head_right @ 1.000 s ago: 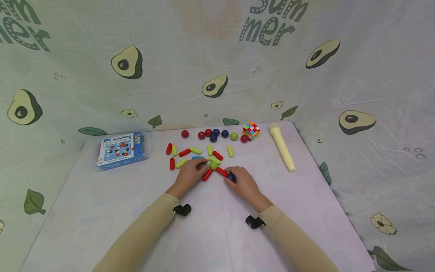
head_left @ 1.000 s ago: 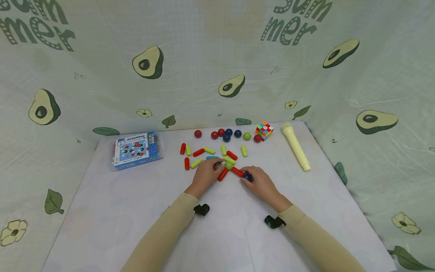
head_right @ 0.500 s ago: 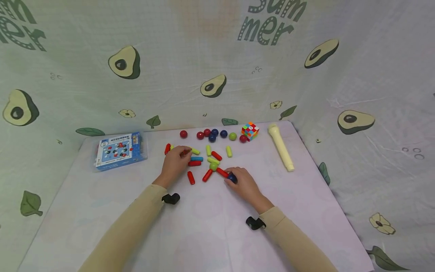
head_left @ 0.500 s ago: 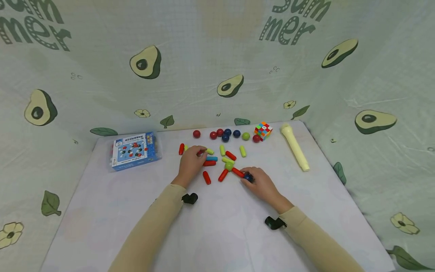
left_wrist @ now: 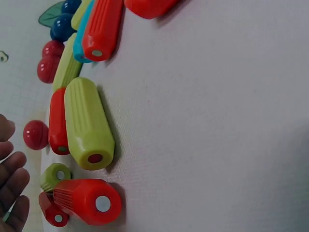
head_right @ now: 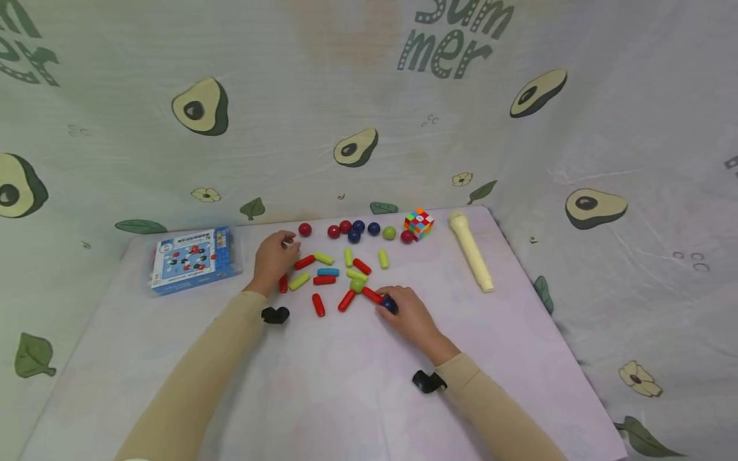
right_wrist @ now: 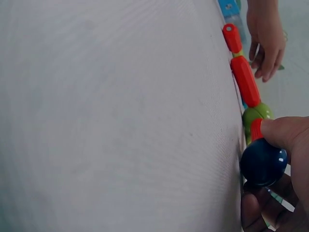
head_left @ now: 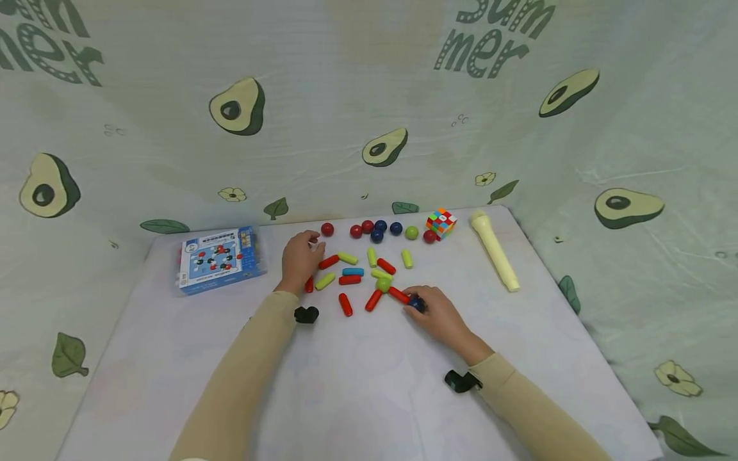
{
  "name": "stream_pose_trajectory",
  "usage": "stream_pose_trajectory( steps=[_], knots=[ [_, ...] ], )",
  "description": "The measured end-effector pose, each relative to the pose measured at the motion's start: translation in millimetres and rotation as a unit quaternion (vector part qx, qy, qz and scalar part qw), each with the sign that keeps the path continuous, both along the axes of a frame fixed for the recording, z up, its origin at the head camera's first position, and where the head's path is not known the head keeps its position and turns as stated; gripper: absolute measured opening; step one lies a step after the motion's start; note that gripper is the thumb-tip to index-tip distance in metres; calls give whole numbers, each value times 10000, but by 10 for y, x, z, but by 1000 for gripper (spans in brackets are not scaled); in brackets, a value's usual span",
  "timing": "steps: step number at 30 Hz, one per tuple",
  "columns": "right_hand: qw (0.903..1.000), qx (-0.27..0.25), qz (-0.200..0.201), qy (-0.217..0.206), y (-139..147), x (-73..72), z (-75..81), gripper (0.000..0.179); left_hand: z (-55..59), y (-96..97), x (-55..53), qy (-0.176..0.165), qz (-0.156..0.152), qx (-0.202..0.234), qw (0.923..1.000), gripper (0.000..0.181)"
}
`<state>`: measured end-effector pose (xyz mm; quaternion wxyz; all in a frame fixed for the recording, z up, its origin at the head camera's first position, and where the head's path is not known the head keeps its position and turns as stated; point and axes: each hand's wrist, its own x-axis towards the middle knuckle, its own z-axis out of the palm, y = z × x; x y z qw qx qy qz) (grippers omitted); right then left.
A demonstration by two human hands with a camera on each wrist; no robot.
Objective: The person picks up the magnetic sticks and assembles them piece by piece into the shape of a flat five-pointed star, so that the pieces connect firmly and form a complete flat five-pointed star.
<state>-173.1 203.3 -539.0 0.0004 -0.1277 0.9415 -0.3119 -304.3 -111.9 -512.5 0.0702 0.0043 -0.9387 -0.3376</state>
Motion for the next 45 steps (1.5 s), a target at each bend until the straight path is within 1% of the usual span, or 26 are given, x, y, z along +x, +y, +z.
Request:
stream_pose_trajectory(
  steps=[5,11,15,19,23,29,33,39,45],
  knots=[
    [10000,-38,-28,9,15,16,4,36,6,16,-116,56,-12,-356,9993,40],
    [9999,-45,36,114,9,0,0,36,55,52,-256,-32,-98,-702,9975,47],
    [9999,-41,19,105,4,-3,-7,36,14,79,-346,10,-232,-980,9949,51],
    [10000,-53,-6,66,0,1,-4,36,-15,106,-397,159,-417,-1233,9914,48],
    [10000,-61,-19,49,-2,2,-10,37,-10,132,-404,182,-497,-1284,9903,43],
    [10000,-24,-33,30,3,-6,-28,37,6,161,-390,-23,-436,-1290,9907,36],
    [10000,-30,-15,12,-3,-8,-29,37,-3,163,-396,-144,-493,-1227,9911,34],
    [10000,-2,-8,72,-15,2,-27,37,-23,154,-381,-205,-603,-1480,9869,40],
    [9999,-45,-48,115,-11,13,-16,36,-22,149,-325,-238,-654,-1619,9844,43]
  ],
)
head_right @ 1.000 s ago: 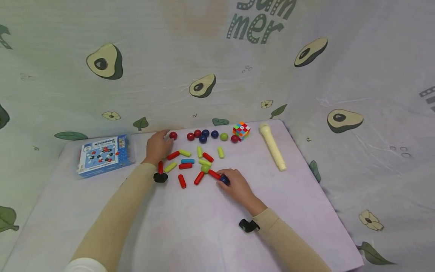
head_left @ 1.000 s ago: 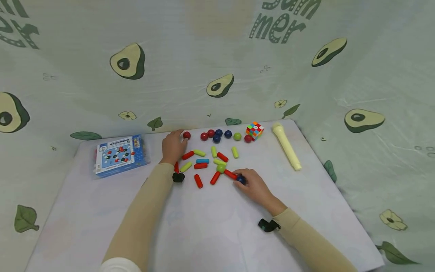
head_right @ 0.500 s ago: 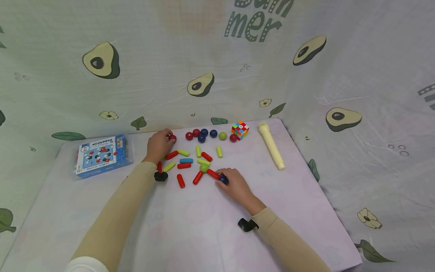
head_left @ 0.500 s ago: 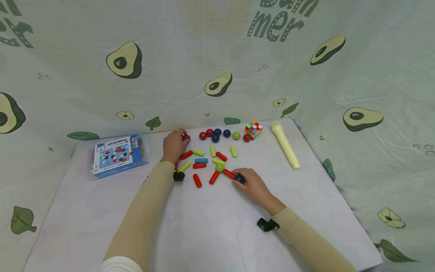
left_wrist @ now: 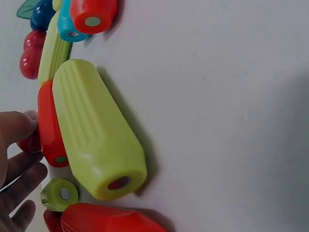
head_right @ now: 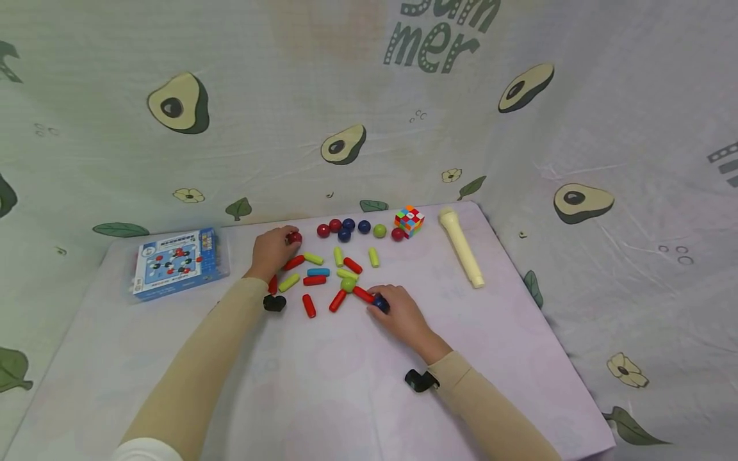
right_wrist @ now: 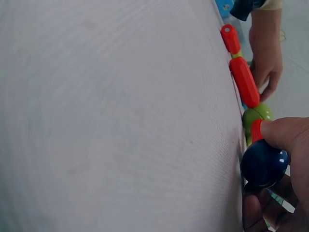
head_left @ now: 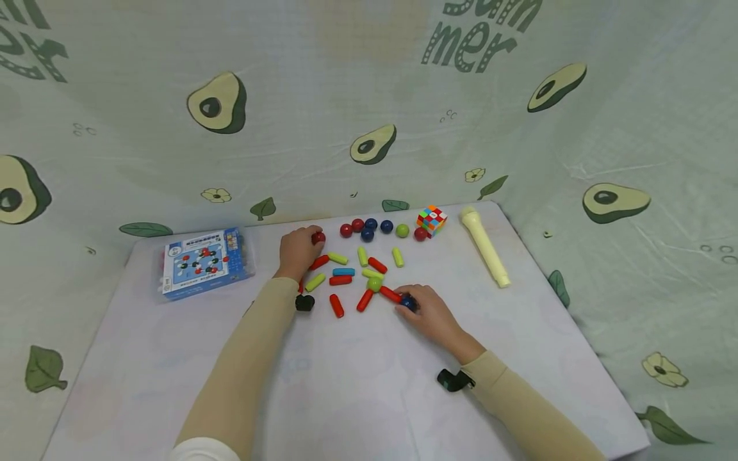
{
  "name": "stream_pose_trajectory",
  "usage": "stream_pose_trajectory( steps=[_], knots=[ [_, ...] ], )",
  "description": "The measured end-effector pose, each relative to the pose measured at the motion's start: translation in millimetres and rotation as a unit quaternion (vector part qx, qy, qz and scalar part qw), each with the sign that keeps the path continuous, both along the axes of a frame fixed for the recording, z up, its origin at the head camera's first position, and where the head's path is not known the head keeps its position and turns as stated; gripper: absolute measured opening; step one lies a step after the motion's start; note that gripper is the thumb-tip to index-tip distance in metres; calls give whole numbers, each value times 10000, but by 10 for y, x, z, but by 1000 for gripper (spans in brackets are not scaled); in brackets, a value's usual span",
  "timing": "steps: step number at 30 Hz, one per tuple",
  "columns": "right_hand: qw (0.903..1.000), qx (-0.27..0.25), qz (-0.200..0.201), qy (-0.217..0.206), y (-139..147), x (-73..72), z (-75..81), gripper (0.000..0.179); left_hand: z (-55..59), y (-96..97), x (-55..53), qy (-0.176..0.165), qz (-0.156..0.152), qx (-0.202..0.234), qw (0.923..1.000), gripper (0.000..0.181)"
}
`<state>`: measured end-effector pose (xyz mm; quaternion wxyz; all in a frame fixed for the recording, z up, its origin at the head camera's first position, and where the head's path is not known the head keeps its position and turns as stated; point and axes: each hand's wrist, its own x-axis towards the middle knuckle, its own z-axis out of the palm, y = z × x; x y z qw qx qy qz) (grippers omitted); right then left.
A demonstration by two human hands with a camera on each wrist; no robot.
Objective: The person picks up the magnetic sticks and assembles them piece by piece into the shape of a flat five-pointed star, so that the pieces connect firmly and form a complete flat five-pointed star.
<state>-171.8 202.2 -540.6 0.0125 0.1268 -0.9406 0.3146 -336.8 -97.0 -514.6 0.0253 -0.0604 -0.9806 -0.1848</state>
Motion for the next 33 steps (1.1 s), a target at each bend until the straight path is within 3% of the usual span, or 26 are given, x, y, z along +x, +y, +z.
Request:
stream_pose_trajectory(
  steps=[14,22,28,33],
  knots=[
    [10000,-5,-24,-16,-12,-10,-16,36,35,17,173,237,-321,14,9992,40],
    [9999,-71,-65,-46,-39,-25,3,37,83,65,350,226,-263,768,9964,41],
    [9998,61,-138,-143,-95,-35,25,40,81,118,504,242,-402,1001,9939,41],
    [9996,169,-112,-174,-162,-80,41,41,67,168,635,214,-334,1227,9917,43]
  ],
)
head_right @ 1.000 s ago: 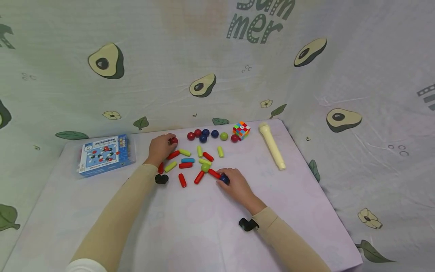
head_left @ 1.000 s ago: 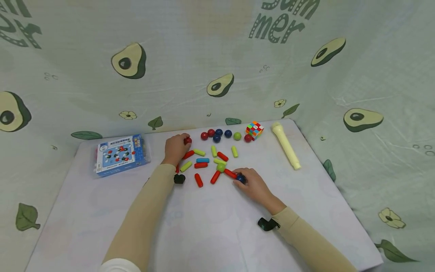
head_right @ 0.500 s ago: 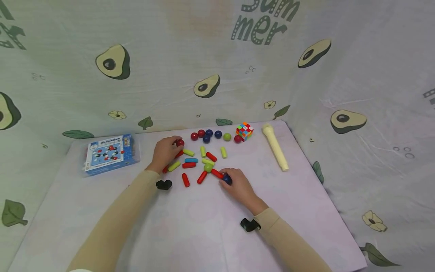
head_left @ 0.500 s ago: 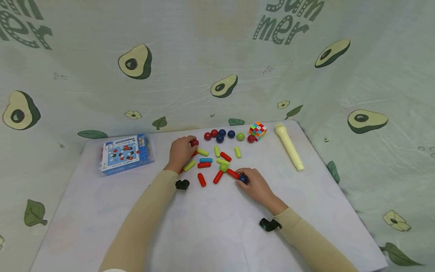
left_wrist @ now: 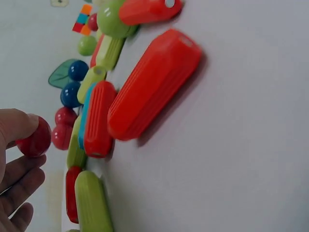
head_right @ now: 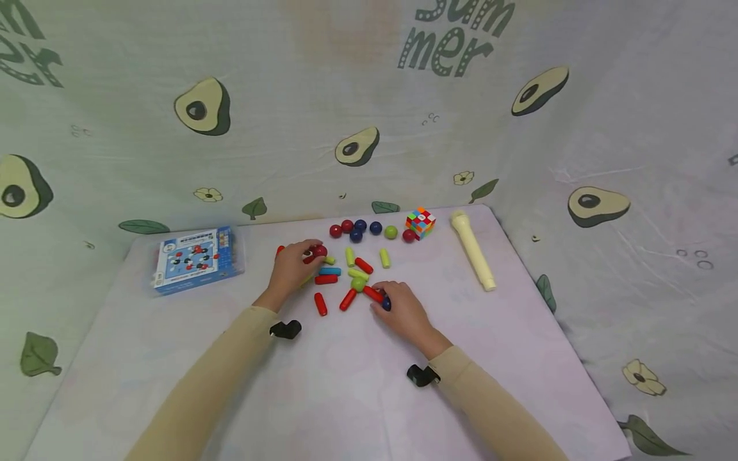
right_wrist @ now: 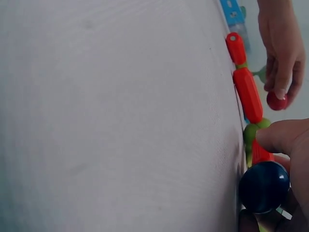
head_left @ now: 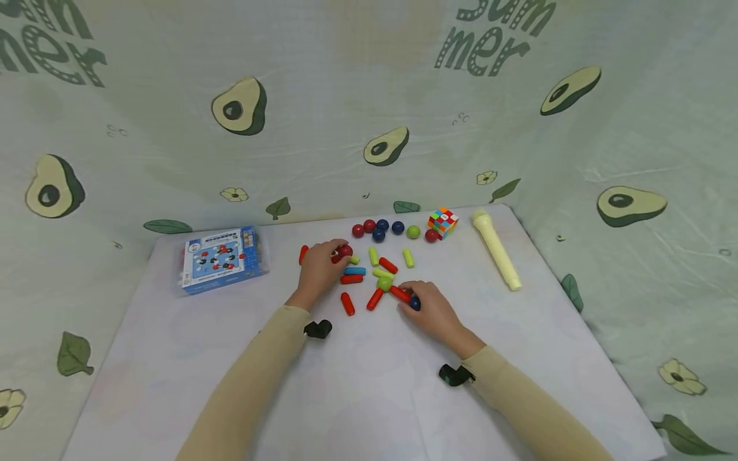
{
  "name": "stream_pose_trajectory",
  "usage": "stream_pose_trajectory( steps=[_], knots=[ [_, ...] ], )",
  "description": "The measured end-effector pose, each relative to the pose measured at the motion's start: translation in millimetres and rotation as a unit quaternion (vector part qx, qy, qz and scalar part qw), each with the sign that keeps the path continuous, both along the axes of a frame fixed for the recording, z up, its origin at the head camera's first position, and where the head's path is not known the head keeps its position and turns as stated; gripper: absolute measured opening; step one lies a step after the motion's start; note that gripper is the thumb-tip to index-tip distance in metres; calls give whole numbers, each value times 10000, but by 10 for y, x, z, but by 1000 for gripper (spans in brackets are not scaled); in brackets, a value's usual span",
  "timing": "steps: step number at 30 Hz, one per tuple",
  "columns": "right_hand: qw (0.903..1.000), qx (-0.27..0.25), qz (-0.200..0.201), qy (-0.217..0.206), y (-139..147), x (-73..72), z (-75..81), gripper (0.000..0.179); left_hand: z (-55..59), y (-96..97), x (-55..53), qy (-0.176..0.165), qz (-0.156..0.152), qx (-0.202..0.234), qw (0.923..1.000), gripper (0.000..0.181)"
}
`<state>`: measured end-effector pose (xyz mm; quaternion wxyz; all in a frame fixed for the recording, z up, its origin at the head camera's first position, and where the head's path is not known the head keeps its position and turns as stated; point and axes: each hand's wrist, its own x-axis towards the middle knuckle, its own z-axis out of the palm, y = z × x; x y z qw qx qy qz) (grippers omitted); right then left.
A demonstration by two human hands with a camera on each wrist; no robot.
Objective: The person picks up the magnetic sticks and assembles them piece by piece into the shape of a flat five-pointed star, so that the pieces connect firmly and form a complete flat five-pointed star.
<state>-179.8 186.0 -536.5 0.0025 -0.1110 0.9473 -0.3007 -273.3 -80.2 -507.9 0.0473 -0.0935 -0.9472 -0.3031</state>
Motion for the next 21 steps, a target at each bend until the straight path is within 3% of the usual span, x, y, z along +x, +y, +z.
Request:
stream_pose_trajectory(
  steps=[21],
  knots=[
    [9997,148,31,184,-81,-161,5,35,-65,149,438,159,-336,-132,9992,42]
  ],
)
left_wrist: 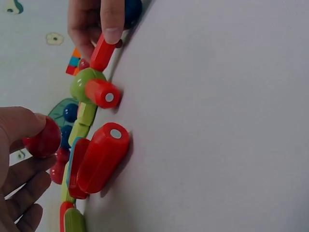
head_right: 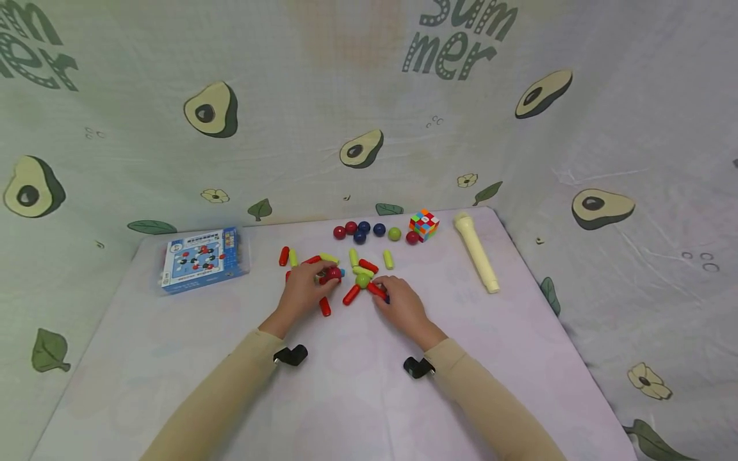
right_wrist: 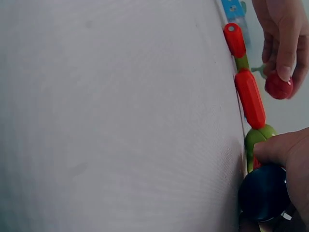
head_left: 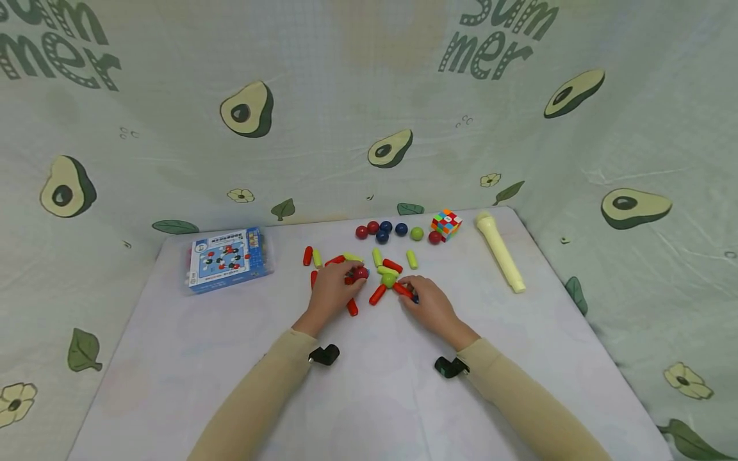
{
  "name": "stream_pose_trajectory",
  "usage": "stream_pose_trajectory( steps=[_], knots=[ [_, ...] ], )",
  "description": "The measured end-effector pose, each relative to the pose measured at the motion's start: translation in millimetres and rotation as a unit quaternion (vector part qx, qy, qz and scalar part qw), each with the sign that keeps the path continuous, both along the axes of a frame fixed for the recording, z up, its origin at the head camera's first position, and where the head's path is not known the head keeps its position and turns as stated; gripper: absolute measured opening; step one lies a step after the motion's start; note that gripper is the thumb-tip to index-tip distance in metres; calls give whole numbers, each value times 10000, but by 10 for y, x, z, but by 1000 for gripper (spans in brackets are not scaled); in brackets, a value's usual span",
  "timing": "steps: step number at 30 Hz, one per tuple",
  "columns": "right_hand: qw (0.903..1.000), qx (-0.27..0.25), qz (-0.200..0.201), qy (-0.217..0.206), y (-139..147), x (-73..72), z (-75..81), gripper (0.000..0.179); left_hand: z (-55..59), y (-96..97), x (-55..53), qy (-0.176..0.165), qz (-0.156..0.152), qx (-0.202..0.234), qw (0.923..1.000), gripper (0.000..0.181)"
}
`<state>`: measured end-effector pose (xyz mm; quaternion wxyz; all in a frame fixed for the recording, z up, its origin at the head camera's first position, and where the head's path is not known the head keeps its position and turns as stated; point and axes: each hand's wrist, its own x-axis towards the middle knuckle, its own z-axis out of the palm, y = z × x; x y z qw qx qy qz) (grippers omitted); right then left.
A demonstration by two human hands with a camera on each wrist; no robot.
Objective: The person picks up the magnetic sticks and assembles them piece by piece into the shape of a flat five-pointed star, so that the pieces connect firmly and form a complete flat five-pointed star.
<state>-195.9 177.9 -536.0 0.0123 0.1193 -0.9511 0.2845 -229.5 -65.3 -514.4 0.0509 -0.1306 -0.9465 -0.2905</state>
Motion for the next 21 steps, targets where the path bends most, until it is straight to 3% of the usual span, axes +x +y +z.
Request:
stream_pose_trajectory(
  steps=[10,21],
  knots=[
    [9999,-35,-98,-80,9,-87,18,35,-24,29,173,48,-204,-95,9997,42],
    [9996,-213,-143,-109,33,-111,-14,34,-62,46,217,128,-351,-468,9982,41]
  ],
)
